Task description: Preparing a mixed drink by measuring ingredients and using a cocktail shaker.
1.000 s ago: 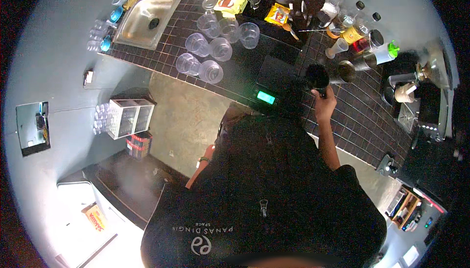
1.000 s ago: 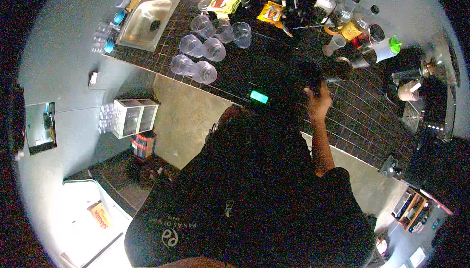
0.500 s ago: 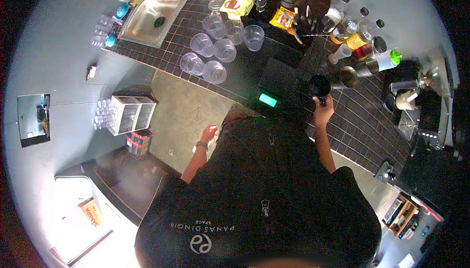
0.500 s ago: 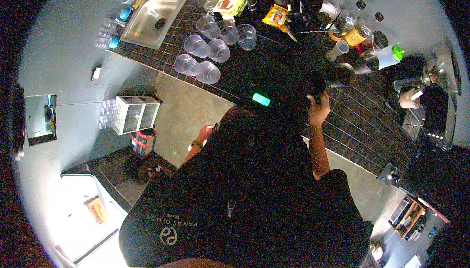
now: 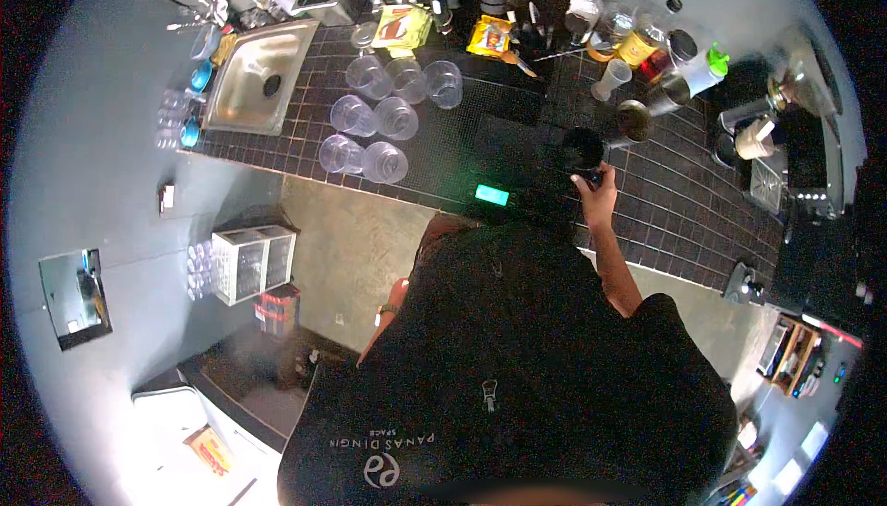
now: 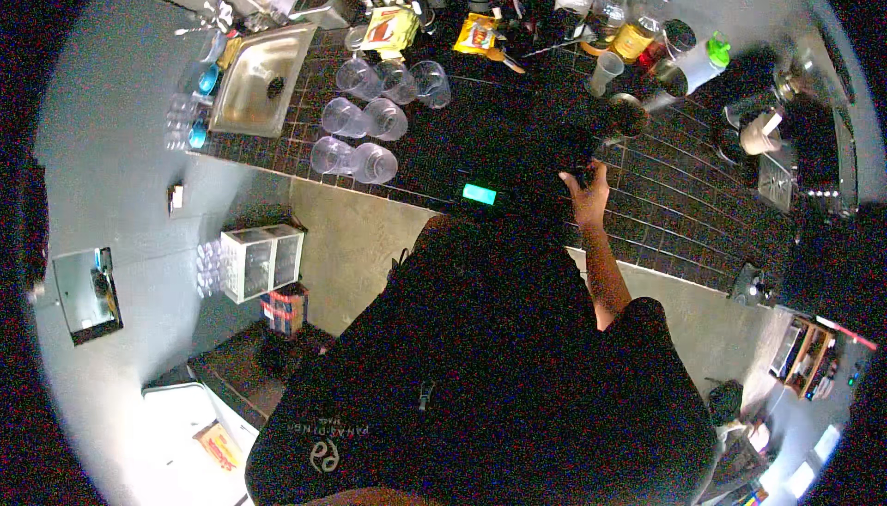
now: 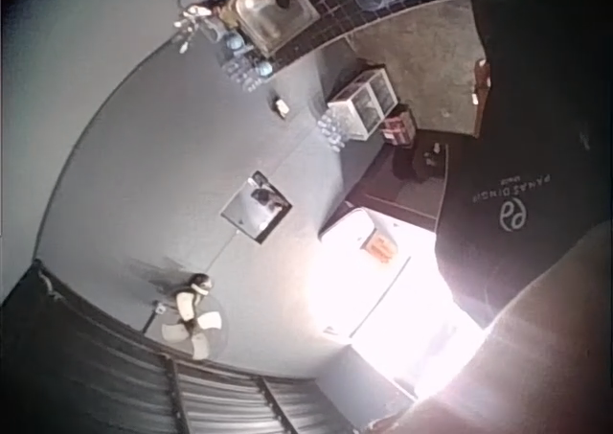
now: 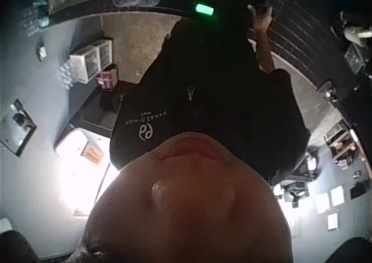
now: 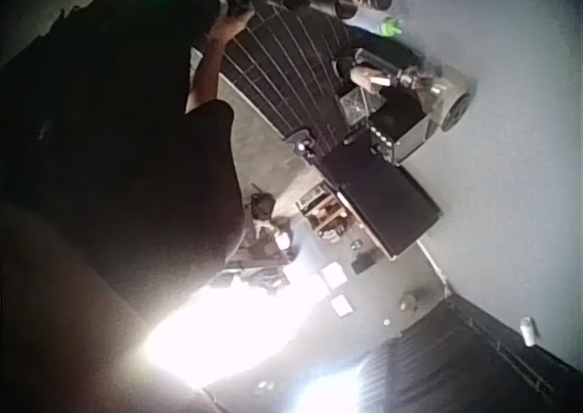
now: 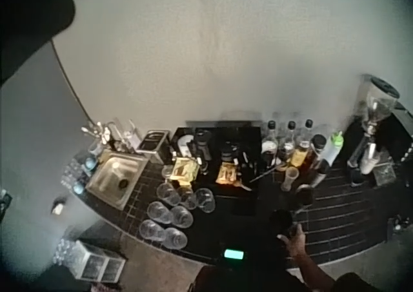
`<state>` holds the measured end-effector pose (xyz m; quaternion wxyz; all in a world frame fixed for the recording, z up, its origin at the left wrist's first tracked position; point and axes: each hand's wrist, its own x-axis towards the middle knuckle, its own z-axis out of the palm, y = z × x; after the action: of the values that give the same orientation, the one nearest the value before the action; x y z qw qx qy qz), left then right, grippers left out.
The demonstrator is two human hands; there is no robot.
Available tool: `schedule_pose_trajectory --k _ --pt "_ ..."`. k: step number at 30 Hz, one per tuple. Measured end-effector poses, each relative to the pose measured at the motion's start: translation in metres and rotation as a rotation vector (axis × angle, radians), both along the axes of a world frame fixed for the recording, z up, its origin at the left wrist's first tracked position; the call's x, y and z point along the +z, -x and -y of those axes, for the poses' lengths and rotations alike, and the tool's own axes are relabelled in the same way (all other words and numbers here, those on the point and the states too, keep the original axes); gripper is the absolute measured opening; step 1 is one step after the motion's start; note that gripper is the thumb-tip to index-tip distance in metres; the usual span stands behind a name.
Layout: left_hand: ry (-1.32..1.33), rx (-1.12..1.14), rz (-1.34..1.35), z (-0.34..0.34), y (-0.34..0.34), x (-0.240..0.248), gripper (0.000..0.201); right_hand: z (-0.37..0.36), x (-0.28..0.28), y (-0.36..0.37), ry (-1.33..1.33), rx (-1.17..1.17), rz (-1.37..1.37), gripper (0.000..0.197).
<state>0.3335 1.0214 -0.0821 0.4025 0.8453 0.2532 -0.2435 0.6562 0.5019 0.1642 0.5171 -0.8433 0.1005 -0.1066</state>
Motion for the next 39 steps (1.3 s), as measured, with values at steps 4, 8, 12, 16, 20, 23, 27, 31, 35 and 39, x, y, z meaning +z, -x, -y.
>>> schedule_pose_trajectory --k 4,8,12,16,20,23,27,31,35,39 --pt "0.061 0.01 0.098 -0.001 0.0 0.0 0.035 0.023 0.021 0.02 -0.145 -0.021 0.01 0.04" --pt "0.143 0.033 0.183 -0.002 -0.008 0.007 0.035 0.078 0.027 0.012 -0.145 -0.187 0.085 0.038" --pt "0.117 -0.109 0.256 -0.011 -0.013 0.012 0.031 0.094 0.059 -0.032 -0.266 -0.232 0.227 0.046" --pt "0.251 0.217 -0.032 0.0 -0.035 0.064 0.029 0.066 0.101 -0.068 -0.133 -0.097 0.378 0.075" --pt "0.333 0.299 -0.004 0.031 -0.073 0.126 0.03 0.065 0.097 -0.089 0.203 0.013 0.398 0.104" --pt "0.492 0.328 0.123 0.021 -0.05 0.071 0.031 0.05 0.1 -0.088 0.303 -0.034 0.306 0.107" --pt "0.745 0.469 0.039 0.038 -0.022 0.034 0.038 0.053 0.089 -0.087 0.19 -0.108 0.242 0.104" --pt "0.683 0.465 0.057 0.046 0.037 0.042 0.038 0.037 0.104 -0.081 0.173 -0.016 0.283 0.098" --pt "0.614 0.387 0.027 -0.11 0.166 0.184 0.039 0.057 0.119 -0.068 0.278 0.023 0.402 0.09" --pt "0.521 0.39 0.05 -0.101 0.185 0.205 0.04 0.052 0.141 -0.071 0.283 0.104 0.591 0.087"
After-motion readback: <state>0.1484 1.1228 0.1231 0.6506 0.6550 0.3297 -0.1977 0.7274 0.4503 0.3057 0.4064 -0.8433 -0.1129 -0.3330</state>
